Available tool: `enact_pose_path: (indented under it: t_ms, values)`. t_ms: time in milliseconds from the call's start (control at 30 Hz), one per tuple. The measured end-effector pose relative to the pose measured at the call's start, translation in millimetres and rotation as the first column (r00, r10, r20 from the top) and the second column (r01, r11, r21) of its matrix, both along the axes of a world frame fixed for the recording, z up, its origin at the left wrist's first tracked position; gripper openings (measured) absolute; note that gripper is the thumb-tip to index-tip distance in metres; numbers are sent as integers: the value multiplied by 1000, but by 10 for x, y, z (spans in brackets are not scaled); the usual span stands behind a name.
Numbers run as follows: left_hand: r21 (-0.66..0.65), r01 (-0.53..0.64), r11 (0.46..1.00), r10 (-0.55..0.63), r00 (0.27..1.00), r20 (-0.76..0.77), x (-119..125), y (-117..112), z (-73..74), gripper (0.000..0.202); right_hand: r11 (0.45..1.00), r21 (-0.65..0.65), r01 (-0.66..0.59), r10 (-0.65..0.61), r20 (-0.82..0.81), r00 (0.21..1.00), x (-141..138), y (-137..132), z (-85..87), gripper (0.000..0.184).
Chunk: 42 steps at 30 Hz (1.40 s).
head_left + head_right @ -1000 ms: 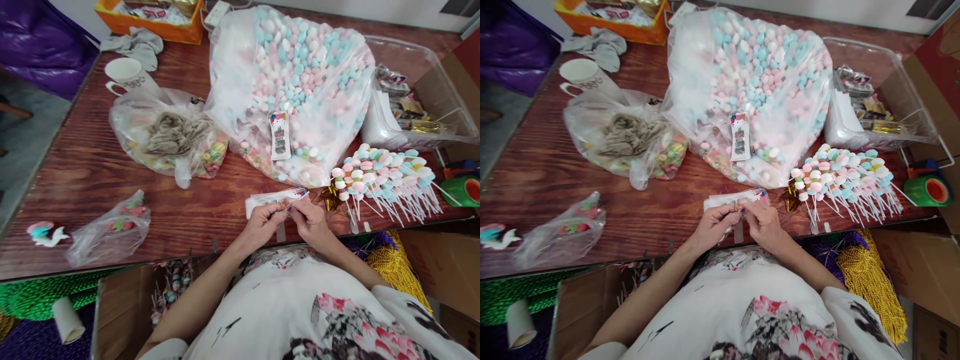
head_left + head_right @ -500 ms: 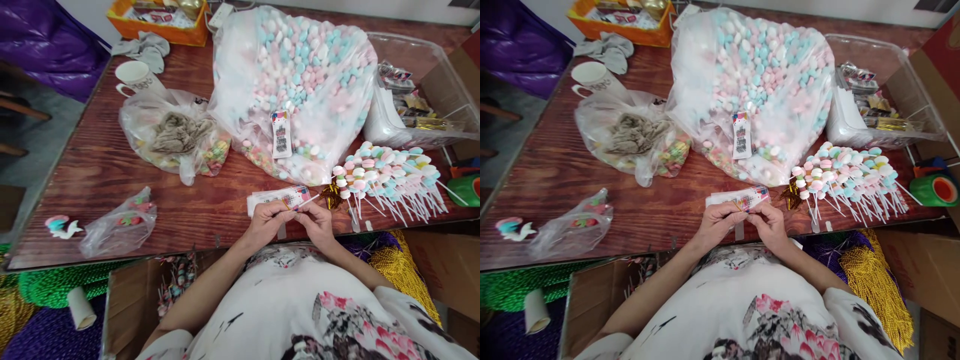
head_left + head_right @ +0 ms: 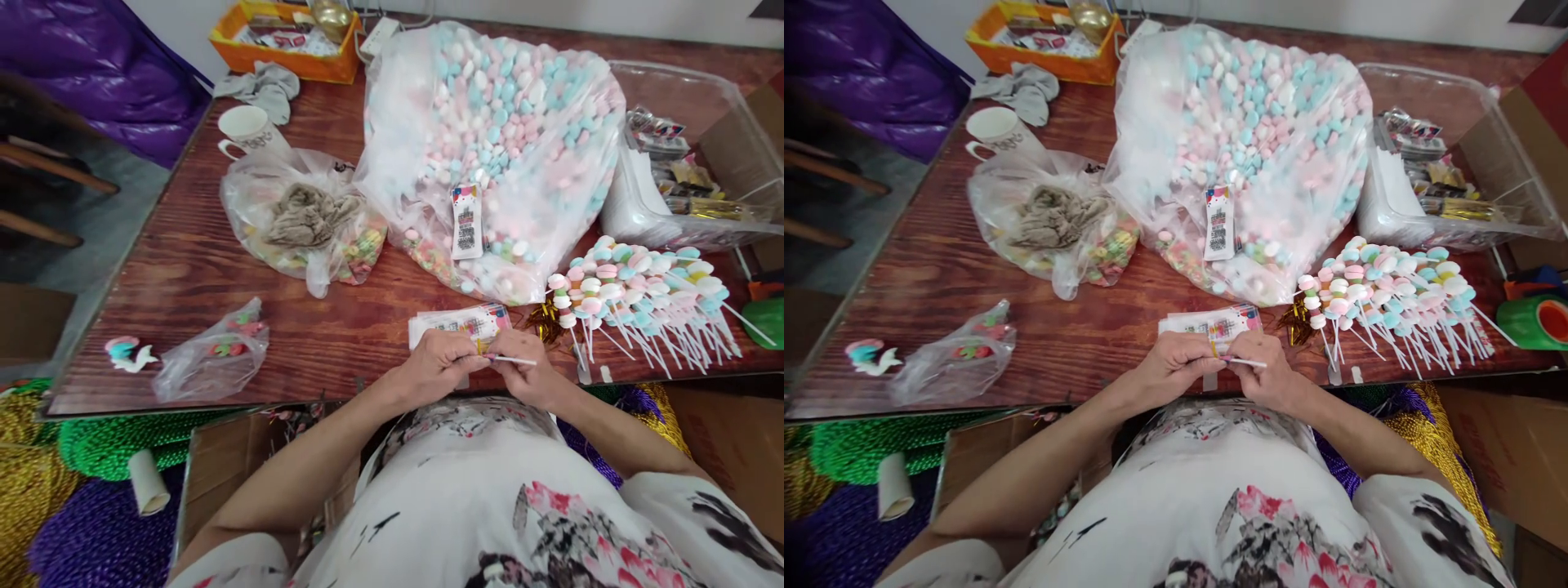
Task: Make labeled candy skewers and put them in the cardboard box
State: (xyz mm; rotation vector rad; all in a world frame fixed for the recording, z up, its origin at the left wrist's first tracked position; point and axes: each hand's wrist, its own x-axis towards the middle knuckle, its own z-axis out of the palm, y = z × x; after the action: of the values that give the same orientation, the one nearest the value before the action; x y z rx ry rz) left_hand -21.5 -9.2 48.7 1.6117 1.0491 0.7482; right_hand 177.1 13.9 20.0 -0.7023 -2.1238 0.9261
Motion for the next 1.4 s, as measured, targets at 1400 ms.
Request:
enact_pose_path:
  t_ms: [1400]
  values:
    - [435, -153, 887, 226, 966, -122, -434, 391, 166, 28, 935, -313, -165, 129, -133, 983, -590, 262, 512, 14]
